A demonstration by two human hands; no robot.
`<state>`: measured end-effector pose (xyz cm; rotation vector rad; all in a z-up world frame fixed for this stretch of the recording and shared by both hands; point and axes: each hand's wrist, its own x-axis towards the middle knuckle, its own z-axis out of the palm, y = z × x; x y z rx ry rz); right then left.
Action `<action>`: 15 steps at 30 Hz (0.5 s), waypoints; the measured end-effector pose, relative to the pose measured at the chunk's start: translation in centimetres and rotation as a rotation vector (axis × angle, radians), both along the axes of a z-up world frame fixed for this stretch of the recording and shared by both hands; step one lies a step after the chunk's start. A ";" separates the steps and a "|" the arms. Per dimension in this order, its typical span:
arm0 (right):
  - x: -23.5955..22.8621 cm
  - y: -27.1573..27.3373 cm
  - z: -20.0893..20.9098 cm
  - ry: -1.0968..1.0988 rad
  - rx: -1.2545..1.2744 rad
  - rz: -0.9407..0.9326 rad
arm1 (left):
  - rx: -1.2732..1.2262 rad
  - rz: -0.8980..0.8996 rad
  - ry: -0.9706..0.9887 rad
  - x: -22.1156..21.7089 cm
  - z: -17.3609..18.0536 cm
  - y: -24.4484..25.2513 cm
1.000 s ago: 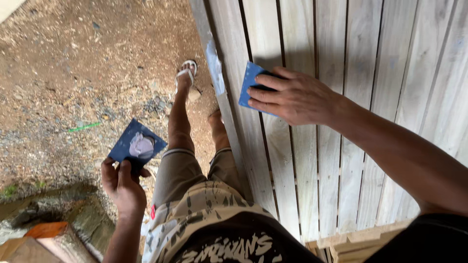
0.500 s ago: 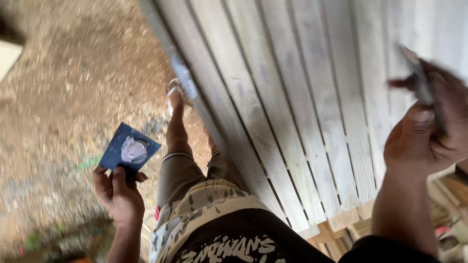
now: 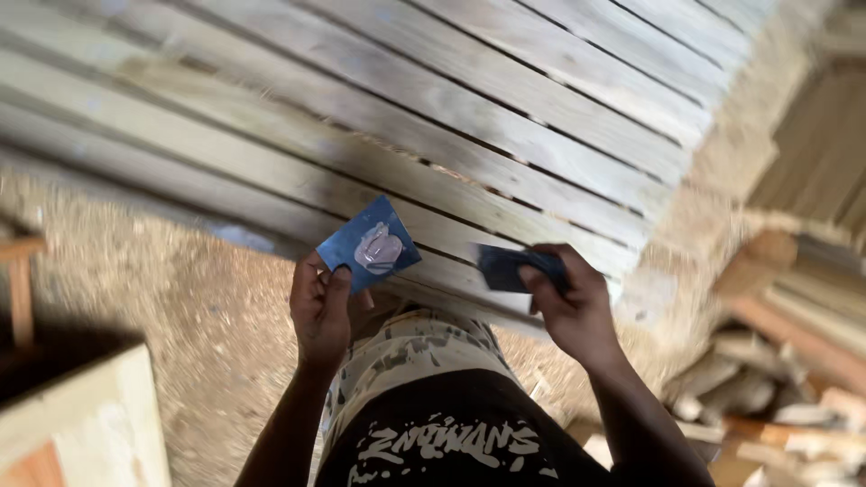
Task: The person scoops wood filler from a container using a small card and applies it to gaps between wooden slats on a workbench. They smooth the filler into the gaps with the card, repeating the process across multiple slats.
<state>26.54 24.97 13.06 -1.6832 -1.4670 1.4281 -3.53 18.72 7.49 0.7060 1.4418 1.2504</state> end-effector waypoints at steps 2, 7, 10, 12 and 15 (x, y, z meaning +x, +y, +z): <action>-0.7 -1.3 0.7 0.171 -0.168 -0.177 | 0.030 -0.114 -0.087 -0.2 1.1 1.9; -1.9 -3.6 2.7 0.304 -0.077 -0.314 | -0.009 -0.278 -0.377 -1.2 2.4 5.3; -3.5 -5.4 3.4 0.137 0.254 -0.316 | -0.040 -0.342 -0.593 -1.9 2.7 6.3; -4.6 -5.9 3.2 0.092 0.447 -0.326 | 0.025 -0.428 -0.656 -1.8 2.5 7.0; -7.6 -7.2 2.6 0.118 0.612 -0.349 | 0.139 -0.560 -0.667 -1.5 2.8 7.6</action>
